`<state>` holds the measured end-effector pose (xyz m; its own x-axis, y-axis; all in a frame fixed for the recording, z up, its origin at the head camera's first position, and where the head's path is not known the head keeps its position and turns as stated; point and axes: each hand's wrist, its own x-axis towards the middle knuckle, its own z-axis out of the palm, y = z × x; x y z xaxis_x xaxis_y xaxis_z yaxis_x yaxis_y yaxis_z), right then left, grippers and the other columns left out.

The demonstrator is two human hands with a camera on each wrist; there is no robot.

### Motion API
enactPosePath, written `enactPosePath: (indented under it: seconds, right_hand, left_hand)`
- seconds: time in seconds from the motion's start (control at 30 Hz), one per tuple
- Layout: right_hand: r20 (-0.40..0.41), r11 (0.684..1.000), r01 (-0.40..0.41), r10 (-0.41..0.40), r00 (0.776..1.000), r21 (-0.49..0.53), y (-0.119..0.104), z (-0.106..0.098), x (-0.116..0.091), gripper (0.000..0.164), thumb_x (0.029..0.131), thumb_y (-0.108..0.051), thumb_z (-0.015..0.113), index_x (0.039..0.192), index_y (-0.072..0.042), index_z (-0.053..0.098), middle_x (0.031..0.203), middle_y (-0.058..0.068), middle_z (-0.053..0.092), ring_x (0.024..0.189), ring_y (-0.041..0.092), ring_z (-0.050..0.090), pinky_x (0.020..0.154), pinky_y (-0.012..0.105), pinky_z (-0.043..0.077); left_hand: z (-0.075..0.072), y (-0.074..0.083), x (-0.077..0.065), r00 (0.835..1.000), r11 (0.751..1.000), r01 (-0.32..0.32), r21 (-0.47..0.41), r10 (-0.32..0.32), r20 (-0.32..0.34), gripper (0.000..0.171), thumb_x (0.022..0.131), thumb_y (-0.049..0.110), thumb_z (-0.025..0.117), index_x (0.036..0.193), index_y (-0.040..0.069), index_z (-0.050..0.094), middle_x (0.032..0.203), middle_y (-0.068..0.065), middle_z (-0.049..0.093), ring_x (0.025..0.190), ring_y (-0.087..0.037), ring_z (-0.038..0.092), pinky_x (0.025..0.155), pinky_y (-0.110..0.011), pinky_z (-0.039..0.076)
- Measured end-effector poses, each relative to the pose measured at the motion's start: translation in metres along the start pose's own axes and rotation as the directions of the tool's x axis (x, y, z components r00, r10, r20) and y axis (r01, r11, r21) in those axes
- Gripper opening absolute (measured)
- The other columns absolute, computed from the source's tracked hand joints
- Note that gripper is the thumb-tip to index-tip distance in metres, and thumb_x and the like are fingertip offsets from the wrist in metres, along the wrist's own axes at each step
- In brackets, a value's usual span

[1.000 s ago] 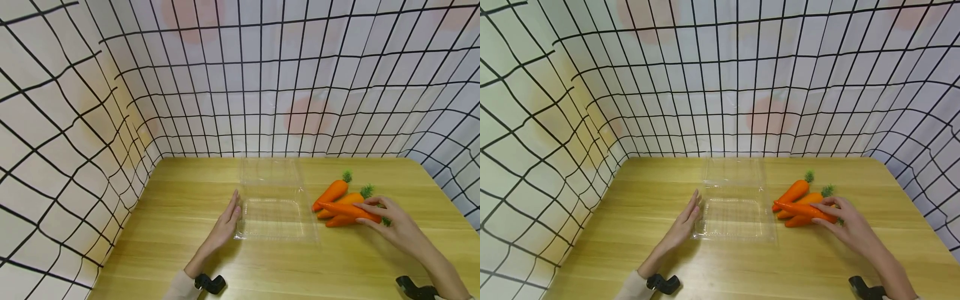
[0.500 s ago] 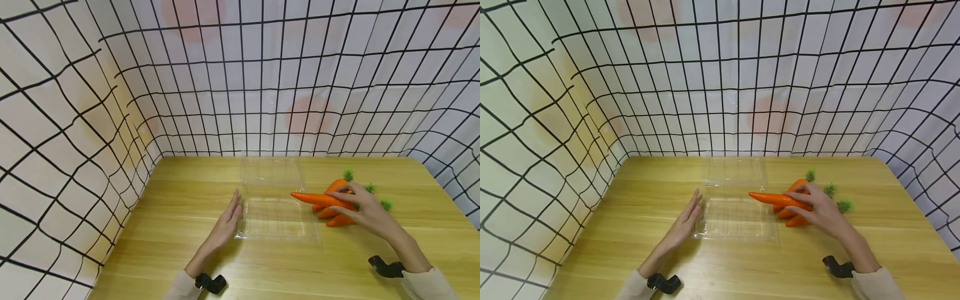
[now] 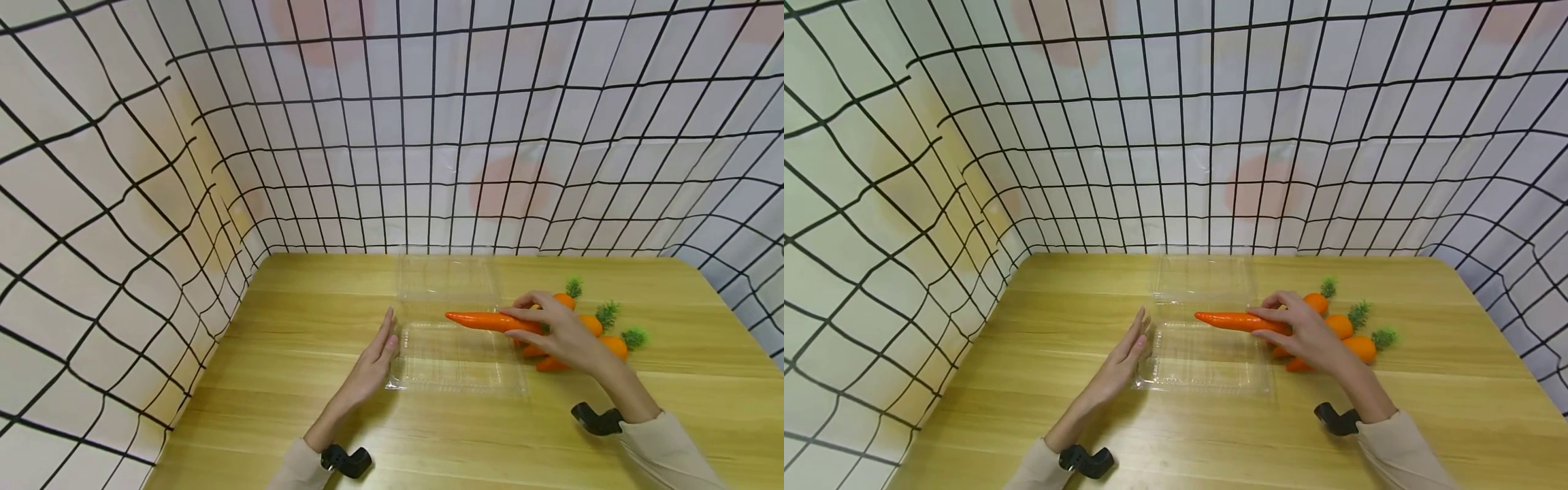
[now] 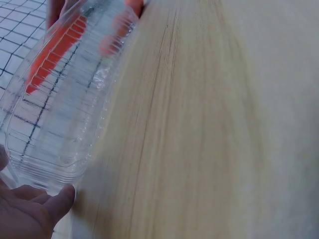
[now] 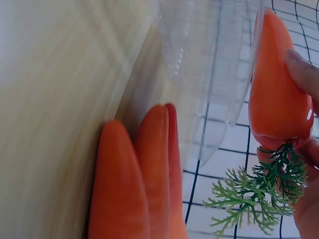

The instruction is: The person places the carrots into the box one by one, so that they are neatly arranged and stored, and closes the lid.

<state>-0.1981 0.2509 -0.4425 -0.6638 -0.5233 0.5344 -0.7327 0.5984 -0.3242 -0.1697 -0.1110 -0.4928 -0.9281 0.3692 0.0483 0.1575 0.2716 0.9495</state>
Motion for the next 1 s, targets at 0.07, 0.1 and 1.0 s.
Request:
enactPosePath:
  seconds: [0.07, 0.1, 1.0]
  right_hand:
    - [0.014, 1.000, -0.008, 0.007, 1.000, 0.018, -0.002, 0.004, 0.004, 0.048, 0.078, -0.004, 0.087, 0.124, -0.012, 0.077, 0.109, 0.002, 0.065, 0.093, 0.008, 0.052, 0.069, 0.023, 0.046]
    - [0.019, 1.000, -0.012, 0.012, 1.000, 0.028, -0.002, 0.007, 0.007, 0.047, 0.079, -0.004, 0.087, 0.124, -0.011, 0.077, 0.109, 0.002, 0.064, 0.092, 0.007, 0.051, 0.069, 0.023, 0.045]
    - [0.180, 0.993, -0.103, 0.111, 0.977, -0.055, -0.017, 0.068, 0.047, 0.035, 0.088, -0.027, 0.082, 0.119, -0.011, 0.080, 0.106, 0.005, 0.065, 0.098, 0.021, 0.057, 0.078, 0.037, 0.052]
  left_hand:
    - [0.000, 0.000, 0.000, 1.000, 1.000, 0.002, 0.005, -0.002, -0.005, 0.060, 0.116, 0.022, 0.028, 0.168, 0.011, -0.001, 0.174, -0.018, 0.009, 0.159, -0.041, 0.017, 0.126, -0.059, 0.027]
    - [0.000, 0.000, 0.000, 1.000, 1.000, 0.003, 0.006, -0.003, -0.007, 0.060, 0.116, 0.022, 0.029, 0.168, 0.011, 0.000, 0.174, -0.018, 0.009, 0.159, -0.040, 0.018, 0.126, -0.059, 0.027]
    - [0.000, -0.004, 0.002, 1.000, 1.000, 0.002, -0.015, -0.002, -0.015, 0.059, 0.116, 0.021, 0.030, 0.168, 0.014, 0.003, 0.174, -0.015, 0.012, 0.159, -0.036, 0.021, 0.124, -0.055, 0.032]
